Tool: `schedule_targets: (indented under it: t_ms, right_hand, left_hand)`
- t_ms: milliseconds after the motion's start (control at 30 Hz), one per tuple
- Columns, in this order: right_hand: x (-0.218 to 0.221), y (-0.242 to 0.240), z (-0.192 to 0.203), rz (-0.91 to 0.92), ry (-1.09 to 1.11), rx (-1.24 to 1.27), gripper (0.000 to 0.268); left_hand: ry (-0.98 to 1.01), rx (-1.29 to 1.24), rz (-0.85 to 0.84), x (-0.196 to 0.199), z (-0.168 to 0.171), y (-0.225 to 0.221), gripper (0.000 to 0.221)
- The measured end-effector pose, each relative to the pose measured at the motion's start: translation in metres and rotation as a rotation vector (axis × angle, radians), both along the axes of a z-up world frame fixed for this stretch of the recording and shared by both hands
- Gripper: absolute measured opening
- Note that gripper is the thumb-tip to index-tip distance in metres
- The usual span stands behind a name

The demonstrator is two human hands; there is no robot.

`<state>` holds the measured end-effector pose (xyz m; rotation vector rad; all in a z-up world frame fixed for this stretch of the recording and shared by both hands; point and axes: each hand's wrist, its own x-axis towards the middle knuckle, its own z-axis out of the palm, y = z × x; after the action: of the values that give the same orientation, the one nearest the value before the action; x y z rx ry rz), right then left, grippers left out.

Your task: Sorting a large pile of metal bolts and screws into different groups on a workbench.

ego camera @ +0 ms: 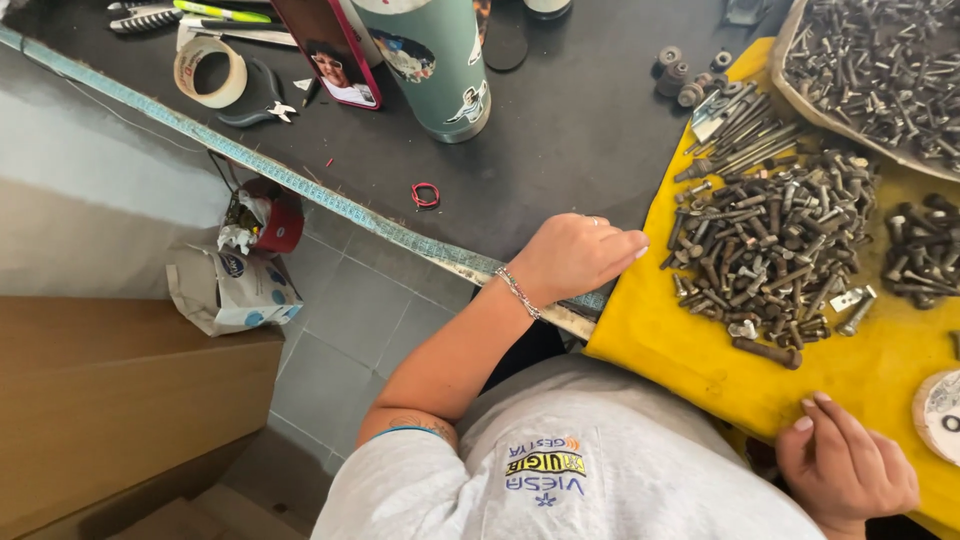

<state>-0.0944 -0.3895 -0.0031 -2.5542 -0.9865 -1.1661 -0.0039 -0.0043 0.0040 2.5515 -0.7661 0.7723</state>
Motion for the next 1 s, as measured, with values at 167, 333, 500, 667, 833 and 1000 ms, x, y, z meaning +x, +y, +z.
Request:
schedule_targets:
  t_ms: [167, 333, 500, 667, 833, 1000]
  right_hand:
    - [-0.001, 0.000, 0.001, -0.010, 0.001, -0.020, 0.026]
    - [-0.001, 0.000, -0.008, -0.039, -0.023, 0.038, 0.024]
    - [-0.002, 0.002, -0.006, -0.061, -0.028, 0.034, 0.032]
    - [-0.002, 0.005, -0.002, -0.036, -0.029, 0.024, 0.029]
    - [-0.002, 0.003, -0.006, -0.064, -0.020, 0.003, 0.031]
    - [-0.002, 0.005, -0.003, -0.050, -0.022, 0.020, 0.030]
  left_hand:
    - [-0.008, -0.015, -0.015, -0.001, 0.000, 0.000, 0.011]
    - [-0.011, -0.020, -0.030, -0.001, 0.000, -0.002, 0.012]
    - [-0.007, -0.029, -0.071, -0.001, 0.000, -0.001, 0.012]
    - [0.017, -0.031, -0.124, -0.002, 0.006, -0.002, 0.015]
    - [-0.025, -0.057, -0.077, -0.006, 0.007, -0.002, 0.017]
    - [0.003, -0.023, -0.095, -0.003, 0.000, -0.004, 0.016]
